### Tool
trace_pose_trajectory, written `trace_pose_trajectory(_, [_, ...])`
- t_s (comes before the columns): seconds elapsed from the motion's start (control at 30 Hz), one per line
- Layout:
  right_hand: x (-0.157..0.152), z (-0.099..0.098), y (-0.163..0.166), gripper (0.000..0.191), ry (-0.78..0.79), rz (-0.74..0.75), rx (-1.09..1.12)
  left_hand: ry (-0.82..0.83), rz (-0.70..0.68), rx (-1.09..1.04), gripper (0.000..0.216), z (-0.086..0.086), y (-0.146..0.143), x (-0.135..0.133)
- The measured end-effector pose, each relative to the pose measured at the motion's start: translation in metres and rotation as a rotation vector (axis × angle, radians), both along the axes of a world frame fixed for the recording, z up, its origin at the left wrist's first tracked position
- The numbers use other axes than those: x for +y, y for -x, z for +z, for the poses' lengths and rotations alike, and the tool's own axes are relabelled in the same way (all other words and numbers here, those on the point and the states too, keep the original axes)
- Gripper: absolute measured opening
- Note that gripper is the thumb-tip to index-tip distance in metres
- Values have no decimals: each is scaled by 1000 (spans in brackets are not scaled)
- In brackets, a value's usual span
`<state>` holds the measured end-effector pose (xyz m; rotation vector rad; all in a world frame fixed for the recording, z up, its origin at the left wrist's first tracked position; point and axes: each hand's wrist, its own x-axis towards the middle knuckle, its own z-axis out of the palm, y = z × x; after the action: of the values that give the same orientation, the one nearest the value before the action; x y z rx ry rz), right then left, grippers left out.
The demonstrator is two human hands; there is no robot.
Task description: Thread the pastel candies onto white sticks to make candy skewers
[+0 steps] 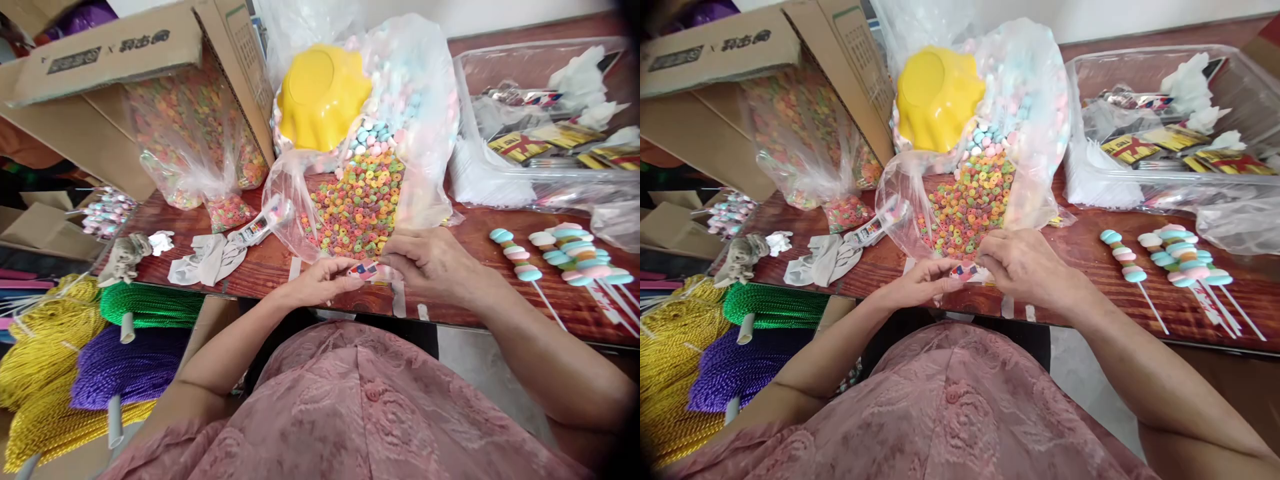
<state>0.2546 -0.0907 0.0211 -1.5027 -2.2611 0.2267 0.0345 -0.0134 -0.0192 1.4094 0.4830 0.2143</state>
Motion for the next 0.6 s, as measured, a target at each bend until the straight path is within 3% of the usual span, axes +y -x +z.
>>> trace_pose_trajectory(0.17, [1, -2, 11, 24, 15, 0, -41, 60, 196, 54, 49, -13, -9, -14])
trace_pose_trajectory(0.37, [10, -22, 33, 16, -34, -98, -53, 93, 480, -87, 48, -28, -18, -22])
trace_pose_trajectory(0.47, [10, -29, 38, 16, -103, -137, 258, 170, 625, -141, 45, -30, -19, -21])
trace_pose_trajectory(0.6, [-1, -45, 51, 24, -166, -353, 835, 193, 758, -267, 42, -29, -27, -19])
